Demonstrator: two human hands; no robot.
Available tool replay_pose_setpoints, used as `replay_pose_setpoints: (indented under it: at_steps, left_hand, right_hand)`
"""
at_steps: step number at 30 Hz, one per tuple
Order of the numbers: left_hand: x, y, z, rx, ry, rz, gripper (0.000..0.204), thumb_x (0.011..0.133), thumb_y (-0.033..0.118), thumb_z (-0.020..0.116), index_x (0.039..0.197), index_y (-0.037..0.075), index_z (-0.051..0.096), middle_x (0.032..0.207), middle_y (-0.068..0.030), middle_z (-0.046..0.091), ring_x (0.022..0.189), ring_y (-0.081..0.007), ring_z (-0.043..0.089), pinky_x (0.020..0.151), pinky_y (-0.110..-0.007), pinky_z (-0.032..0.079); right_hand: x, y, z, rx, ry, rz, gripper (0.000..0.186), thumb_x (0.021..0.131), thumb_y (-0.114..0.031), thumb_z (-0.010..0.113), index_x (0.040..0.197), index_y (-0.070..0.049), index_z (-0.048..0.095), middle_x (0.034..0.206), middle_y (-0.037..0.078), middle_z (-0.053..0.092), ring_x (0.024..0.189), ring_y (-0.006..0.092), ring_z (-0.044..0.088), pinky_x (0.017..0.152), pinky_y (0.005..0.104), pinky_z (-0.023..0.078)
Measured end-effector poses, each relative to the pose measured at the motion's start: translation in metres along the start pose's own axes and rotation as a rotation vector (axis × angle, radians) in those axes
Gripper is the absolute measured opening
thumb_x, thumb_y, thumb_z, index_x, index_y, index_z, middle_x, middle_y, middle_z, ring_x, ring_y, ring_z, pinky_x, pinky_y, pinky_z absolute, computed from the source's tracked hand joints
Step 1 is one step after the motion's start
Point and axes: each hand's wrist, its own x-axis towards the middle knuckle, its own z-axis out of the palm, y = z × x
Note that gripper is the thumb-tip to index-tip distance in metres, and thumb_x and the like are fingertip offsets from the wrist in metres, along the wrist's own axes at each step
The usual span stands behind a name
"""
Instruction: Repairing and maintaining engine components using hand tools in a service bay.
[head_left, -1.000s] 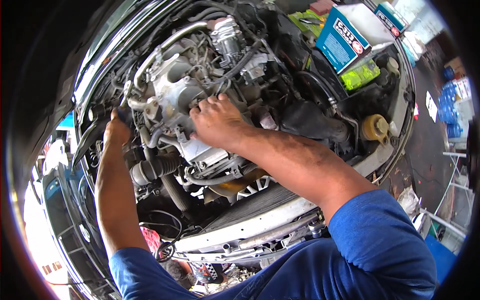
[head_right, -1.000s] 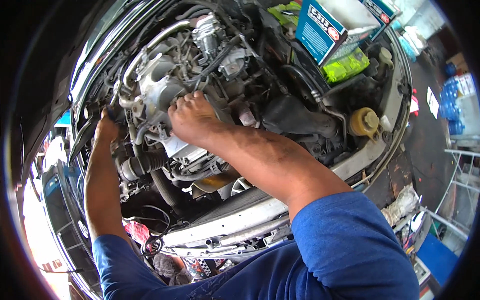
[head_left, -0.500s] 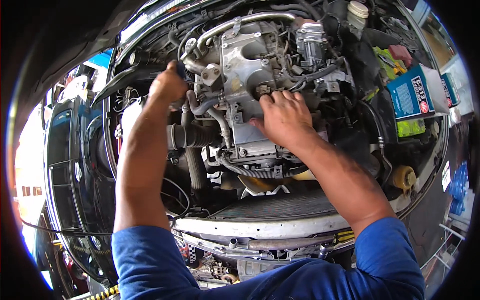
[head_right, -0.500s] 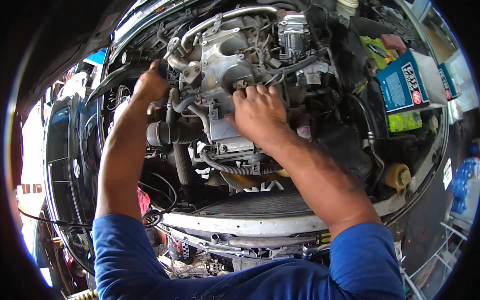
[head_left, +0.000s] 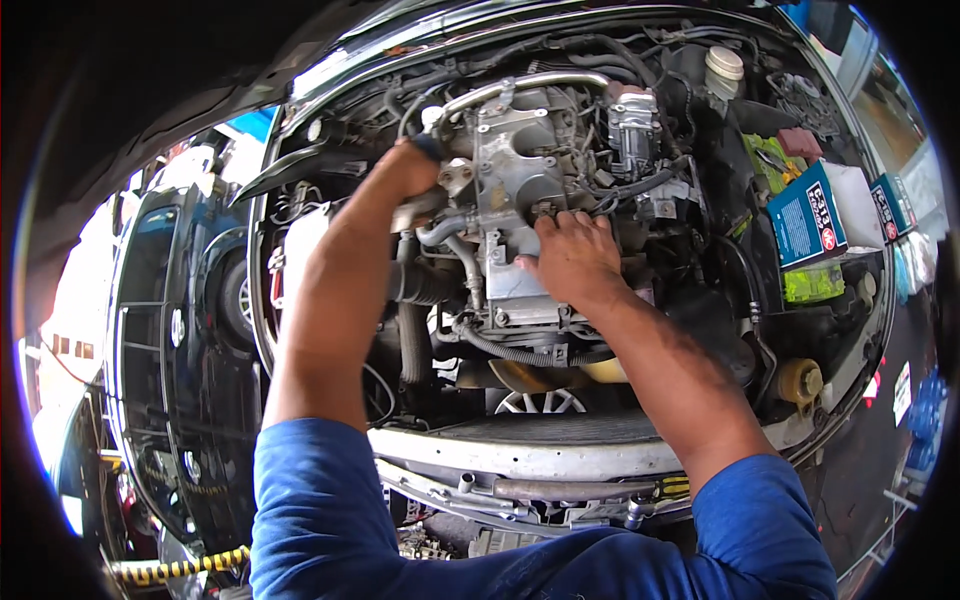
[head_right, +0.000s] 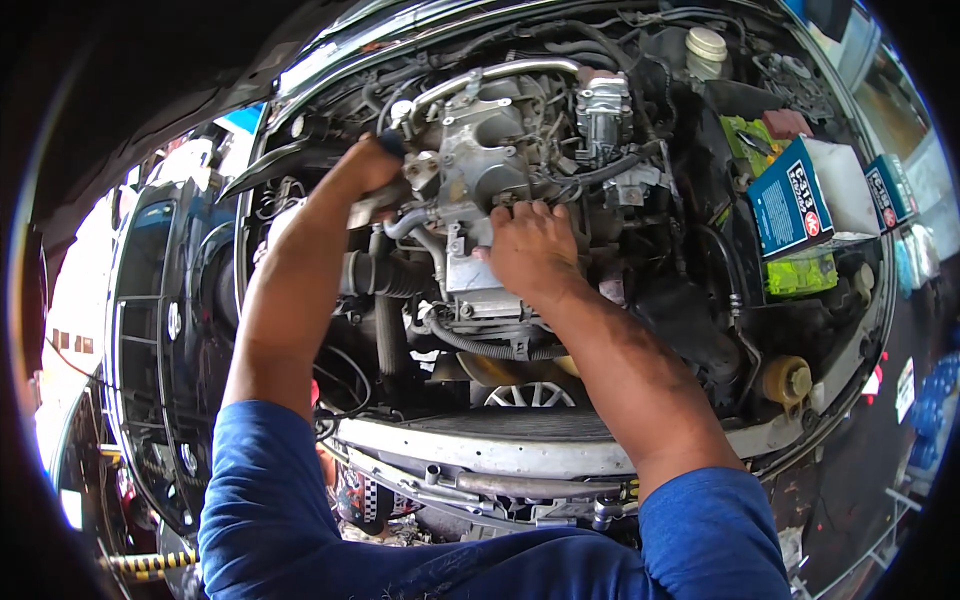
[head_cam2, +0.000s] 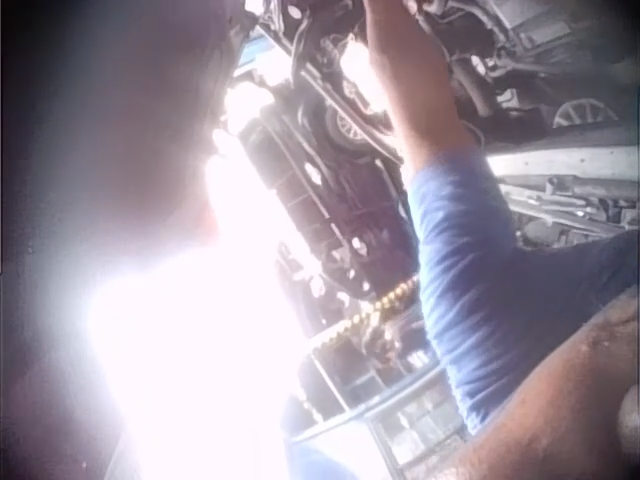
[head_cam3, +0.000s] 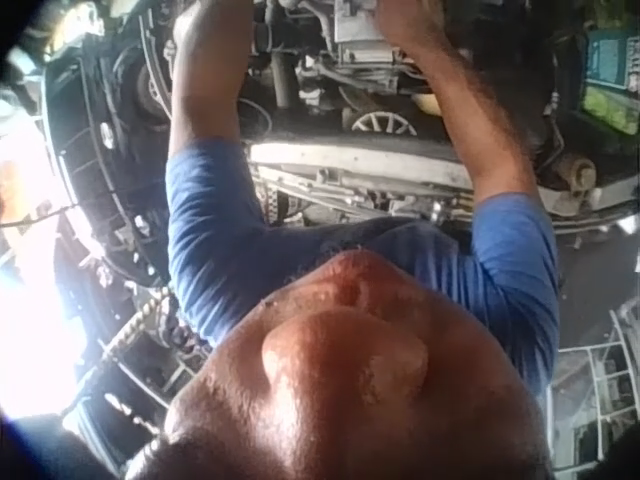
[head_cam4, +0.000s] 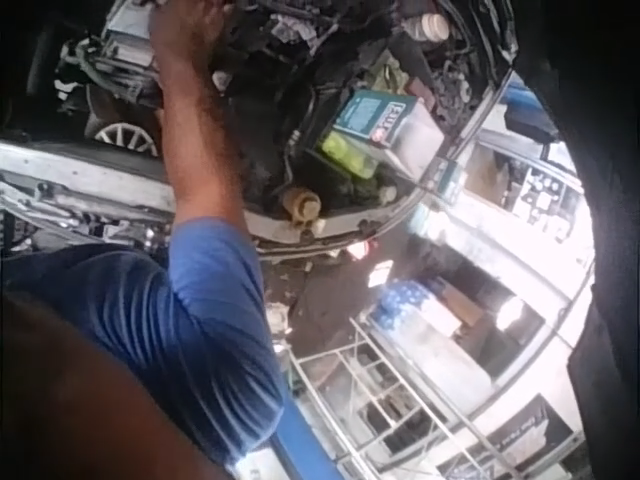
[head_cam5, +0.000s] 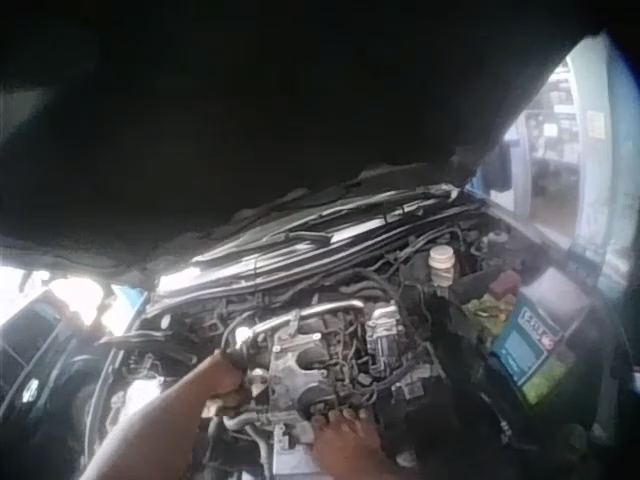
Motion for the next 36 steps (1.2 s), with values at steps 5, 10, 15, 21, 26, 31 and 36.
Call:
replay_pose_setpoints:
  at_steps: [5, 10, 15, 21, 26, 31, 36]
  left_hand:
    - [0.027, -0.065, 0.043, 0.122, -0.026, -0.003, 0.04, 0.088, 0.024, 0.054, 0.112, -0.003, 0.07, 0.122, -0.0248, 0.066, 0.118, -0.0355, 0.062, 0.1, -0.042, 0.05]
    - [0.027, 0.031, 0.064, -0.434, 0.238, -0.464, 0.043, 0.085, 0.029, 0.066, 0.122, 0.008, 0.063, 0.122, -0.0161, 0.069, 0.115, -0.0388, 0.064, 0.099, -0.045, 0.05]
    - [-0.024, -0.009, 0.04, -0.301, 0.285, -0.521, 0.046, 0.083, 0.026, 0.063, 0.126, 0.01, 0.057, 0.12, -0.0213, 0.068, 0.113, -0.0378, 0.065, 0.095, -0.046, 0.053]
    - [-0.021, -0.05, 0.044, -0.181, 0.339, -0.388, 0.048, 0.082, 0.021, 0.061, 0.128, 0.01, 0.058, 0.115, -0.0243, 0.069, 0.111, -0.0388, 0.066, 0.096, -0.046, 0.053]
    - [-0.006, -0.086, 0.054, -0.109, 0.348, -0.258, 0.048, 0.082, 0.027, 0.061, 0.127, 0.011, 0.058, 0.108, -0.0245, 0.07, 0.104, -0.0419, 0.067, 0.091, -0.049, 0.055]
    - [0.006, -0.117, 0.059, -0.071, 0.442, -0.122, 0.047, 0.083, 0.032, 0.063, 0.126, 0.013, 0.06, 0.102, -0.0231, 0.071, 0.098, -0.0425, 0.068, 0.087, -0.05, 0.055]
    - [0.021, -0.125, 0.055, -0.075, 0.424, -0.08, 0.055, 0.084, 0.039, 0.07, 0.132, 0.015, 0.057, 0.101, -0.0241, 0.071, 0.099, -0.043, 0.067, 0.085, -0.05, 0.054]
  right_hand:
    - [0.003, -0.025, -0.006, 0.005, -0.056, -0.007, 0.054, 0.087, -0.052, 0.067, 0.116, -0.007, 0.064, 0.116, 0.012, 0.063, 0.119, 0.0278, 0.055, 0.1, 0.0463, 0.039]
    - [0.004, 0.029, 0.013, -0.028, -0.041, 0.028, 0.048, 0.085, -0.046, 0.072, 0.109, -0.005, 0.067, 0.113, 0.012, 0.066, 0.113, 0.0284, 0.059, 0.097, 0.0446, 0.042]
    - [0.005, -0.002, 0.003, 0.035, 0.012, -0.098, 0.046, 0.084, -0.043, 0.073, 0.106, -0.002, 0.068, 0.108, 0.013, 0.067, 0.11, 0.0291, 0.061, 0.095, 0.043, 0.043]
    - [0.005, -0.006, 0.004, 0.039, -0.013, -0.118, 0.046, 0.085, -0.043, 0.073, 0.105, -0.002, 0.065, 0.108, 0.014, 0.064, 0.112, 0.0294, 0.059, 0.097, 0.0427, 0.043]
    - [0.005, -0.007, 0.008, -0.007, -0.029, -0.109, 0.045, 0.085, -0.043, 0.073, 0.104, -0.003, 0.064, 0.107, 0.013, 0.064, 0.109, 0.0289, 0.059, 0.096, 0.0424, 0.043]
    - [0.001, -0.012, 0.0, -0.044, -0.005, -0.121, 0.045, 0.085, -0.042, 0.074, 0.105, -0.003, 0.064, 0.102, 0.013, 0.063, 0.106, 0.0291, 0.06, 0.096, 0.042, 0.044]
    - [0.004, -0.005, 0.006, -0.013, 0.008, -0.085, 0.047, 0.084, -0.044, 0.074, 0.105, -0.003, 0.065, 0.106, 0.013, 0.064, 0.107, 0.0288, 0.06, 0.096, 0.0424, 0.043]
